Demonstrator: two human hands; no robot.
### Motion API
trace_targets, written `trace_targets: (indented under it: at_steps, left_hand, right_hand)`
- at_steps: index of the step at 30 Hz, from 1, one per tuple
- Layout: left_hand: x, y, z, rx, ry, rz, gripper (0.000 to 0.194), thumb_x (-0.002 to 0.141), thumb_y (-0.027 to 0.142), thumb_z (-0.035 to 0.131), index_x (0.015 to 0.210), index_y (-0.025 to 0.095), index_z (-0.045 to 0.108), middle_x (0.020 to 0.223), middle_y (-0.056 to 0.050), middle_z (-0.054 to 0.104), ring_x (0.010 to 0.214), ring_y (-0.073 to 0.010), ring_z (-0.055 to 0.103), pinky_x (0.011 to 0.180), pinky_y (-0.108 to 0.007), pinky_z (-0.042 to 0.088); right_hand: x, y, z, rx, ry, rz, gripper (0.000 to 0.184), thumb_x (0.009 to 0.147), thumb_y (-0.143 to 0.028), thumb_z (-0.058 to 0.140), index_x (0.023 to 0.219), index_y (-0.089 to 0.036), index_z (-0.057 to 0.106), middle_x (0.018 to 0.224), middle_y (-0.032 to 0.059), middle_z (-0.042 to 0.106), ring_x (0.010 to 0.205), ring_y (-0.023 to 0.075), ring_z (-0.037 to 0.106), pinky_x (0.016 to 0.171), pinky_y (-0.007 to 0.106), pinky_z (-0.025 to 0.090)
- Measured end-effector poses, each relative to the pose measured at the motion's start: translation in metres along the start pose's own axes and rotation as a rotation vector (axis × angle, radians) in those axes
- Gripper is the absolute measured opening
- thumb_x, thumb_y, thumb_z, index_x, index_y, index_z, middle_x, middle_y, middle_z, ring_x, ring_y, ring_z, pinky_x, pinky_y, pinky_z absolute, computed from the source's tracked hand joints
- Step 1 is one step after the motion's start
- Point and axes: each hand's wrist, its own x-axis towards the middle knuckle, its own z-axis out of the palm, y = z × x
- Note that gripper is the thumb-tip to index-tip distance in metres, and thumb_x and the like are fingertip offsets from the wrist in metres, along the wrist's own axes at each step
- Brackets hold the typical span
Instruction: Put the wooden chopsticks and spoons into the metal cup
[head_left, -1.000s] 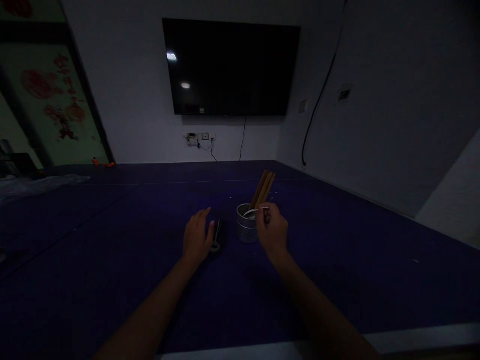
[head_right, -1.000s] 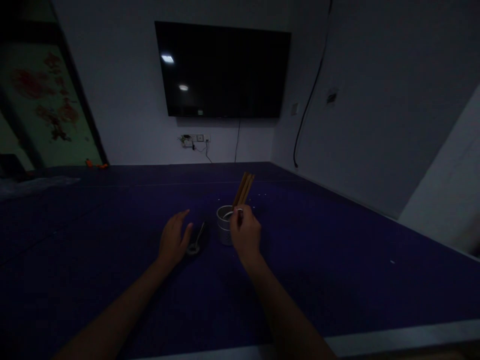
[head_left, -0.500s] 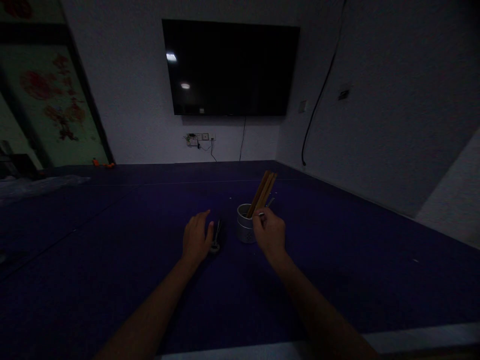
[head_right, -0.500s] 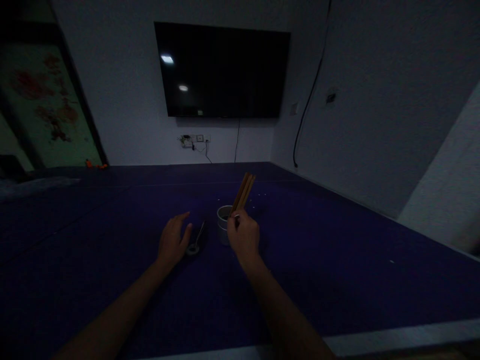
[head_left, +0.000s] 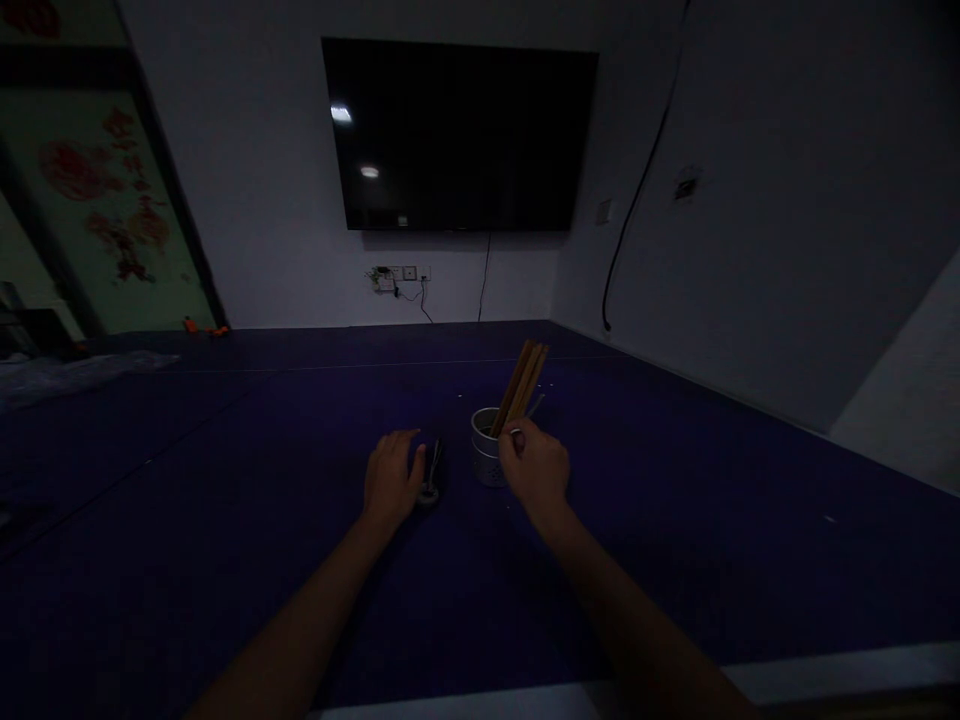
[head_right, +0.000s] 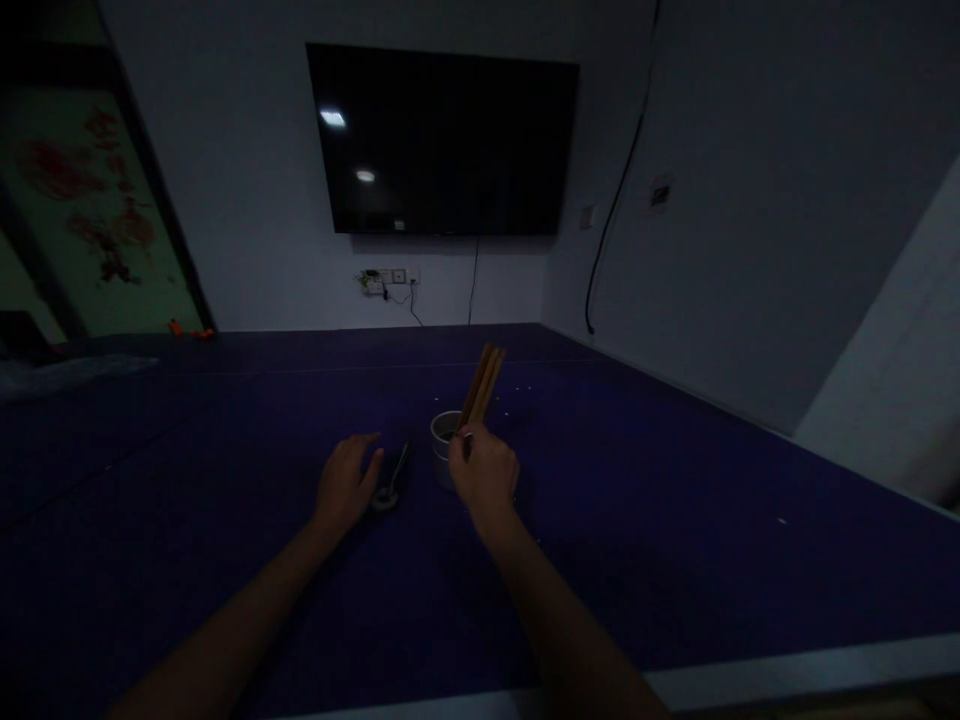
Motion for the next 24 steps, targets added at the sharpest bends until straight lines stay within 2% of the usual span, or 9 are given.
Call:
trace_targets:
  at_steps: [6, 11, 17, 20, 22, 24]
  left_hand:
    - [0.001, 0.001, -0.001, 0.001, -0.106, -0.012, 0.027, 0.088, 0.03, 0.039, 0.091, 0.018, 0.063, 0.094, -0.008, 0.065, 0.09, -0.0206, 0.057, 0.083, -0.036, 0.044]
    - [0.001, 0.0, 0.004, -0.02, -0.186, -0.092, 0.027, 0.086, 0.03, 0.043, 0.079, 0.017, 0.066, 0.086, -0.007, 0.066, 0.085, -0.0192, 0.058, 0.08, -0.033, 0.043]
    - [0.002, 0.0, 0.006, -0.127, -0.259, -0.168, 0.028, 0.086, 0.029, 0.041, 0.084, 0.018, 0.066, 0.086, -0.006, 0.068, 0.085, -0.019, 0.059, 0.08, -0.032, 0.042]
    - [0.003, -0.001, 0.007, -0.2, -0.287, -0.192, 0.031, 0.088, 0.03, 0.037, 0.09, 0.018, 0.065, 0.087, -0.005, 0.068, 0.086, -0.0187, 0.059, 0.078, -0.031, 0.042]
    - [0.002, -0.003, 0.01, -0.224, -0.318, -0.194, 0.033, 0.088, 0.031, 0.035, 0.091, 0.018, 0.065, 0.089, -0.006, 0.068, 0.086, -0.0191, 0.059, 0.078, -0.031, 0.041]
    - [0.002, -0.004, 0.012, -0.221, -0.348, -0.183, 0.034, 0.088, 0.031, 0.035, 0.09, 0.018, 0.066, 0.089, -0.006, 0.068, 0.086, -0.0193, 0.059, 0.079, -0.031, 0.04]
  right_hand:
    - [0.0, -0.001, -0.001, -0.034, -0.015, 0.02, 0.022, 0.081, -0.028, 0.047, 0.087, -0.021, 0.067, 0.066, 0.0032, 0.065, 0.059, 0.0154, 0.058, 0.052, 0.025, 0.027]
    - [0.0, -0.001, 0.0, -0.057, -0.019, 0.037, 0.022, 0.081, -0.029, 0.048, 0.089, -0.023, 0.068, 0.066, 0.0034, 0.066, 0.059, 0.0163, 0.058, 0.051, 0.025, 0.026]
    - [0.0, 0.0, 0.002, -0.055, -0.016, 0.026, 0.024, 0.083, -0.033, 0.047, 0.09, -0.023, 0.068, 0.065, 0.0035, 0.065, 0.055, 0.016, 0.057, 0.05, 0.025, 0.027]
    - [-0.001, 0.001, 0.002, -0.016, 0.068, -0.014, 0.025, 0.084, -0.034, 0.047, 0.089, -0.022, 0.068, 0.061, 0.0029, 0.064, 0.052, 0.0156, 0.056, 0.049, 0.025, 0.028]
    - [-0.003, 0.002, 0.002, 0.048, 0.182, -0.068, 0.027, 0.085, -0.034, 0.045, 0.09, -0.02, 0.067, 0.057, 0.002, 0.063, 0.048, 0.0144, 0.054, 0.048, 0.025, 0.029]
    - [-0.005, 0.003, 0.001, 0.144, 0.313, -0.182, 0.028, 0.087, -0.031, 0.042, 0.09, -0.017, 0.067, 0.056, 0.0017, 0.062, 0.046, 0.0127, 0.053, 0.048, 0.024, 0.032]
